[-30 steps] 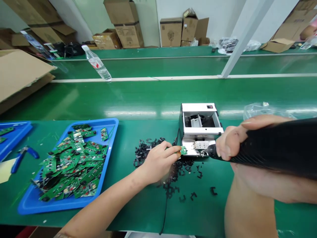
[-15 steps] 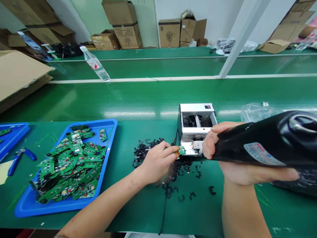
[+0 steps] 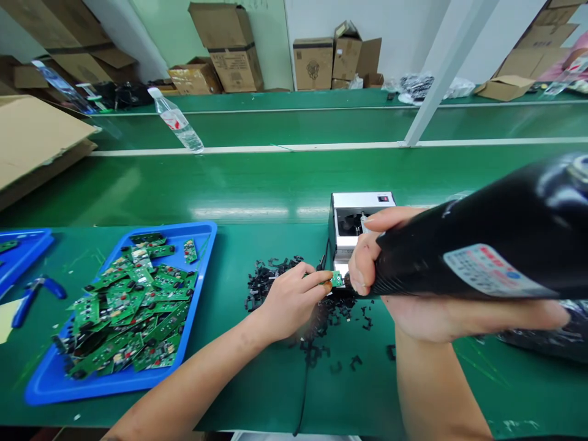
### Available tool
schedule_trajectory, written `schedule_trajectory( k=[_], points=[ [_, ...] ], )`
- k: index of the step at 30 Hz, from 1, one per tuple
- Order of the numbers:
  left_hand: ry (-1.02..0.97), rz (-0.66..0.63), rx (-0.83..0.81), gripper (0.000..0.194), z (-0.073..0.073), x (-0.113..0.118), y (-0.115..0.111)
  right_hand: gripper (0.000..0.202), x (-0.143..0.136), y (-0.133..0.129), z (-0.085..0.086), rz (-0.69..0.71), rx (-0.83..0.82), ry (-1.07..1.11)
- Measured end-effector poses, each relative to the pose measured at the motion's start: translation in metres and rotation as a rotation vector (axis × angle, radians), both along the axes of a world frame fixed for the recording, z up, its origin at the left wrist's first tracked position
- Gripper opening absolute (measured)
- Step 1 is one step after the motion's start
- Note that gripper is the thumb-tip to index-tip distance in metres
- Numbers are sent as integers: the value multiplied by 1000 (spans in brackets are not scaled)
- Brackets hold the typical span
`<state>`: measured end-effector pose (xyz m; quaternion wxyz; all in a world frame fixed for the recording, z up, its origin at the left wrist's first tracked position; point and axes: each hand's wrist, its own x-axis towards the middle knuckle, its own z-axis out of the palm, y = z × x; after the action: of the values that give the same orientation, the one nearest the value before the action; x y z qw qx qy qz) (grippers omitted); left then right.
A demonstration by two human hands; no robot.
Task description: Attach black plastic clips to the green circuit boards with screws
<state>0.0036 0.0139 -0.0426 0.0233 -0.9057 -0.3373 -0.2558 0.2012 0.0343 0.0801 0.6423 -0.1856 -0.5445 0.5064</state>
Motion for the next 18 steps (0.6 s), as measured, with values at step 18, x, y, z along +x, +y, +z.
schedule_trajectory(
  k=[18],
  points=[
    [-6,14,0,22,-1,1,-2,71,-17,2,-3,33,12,-28]
  ],
)
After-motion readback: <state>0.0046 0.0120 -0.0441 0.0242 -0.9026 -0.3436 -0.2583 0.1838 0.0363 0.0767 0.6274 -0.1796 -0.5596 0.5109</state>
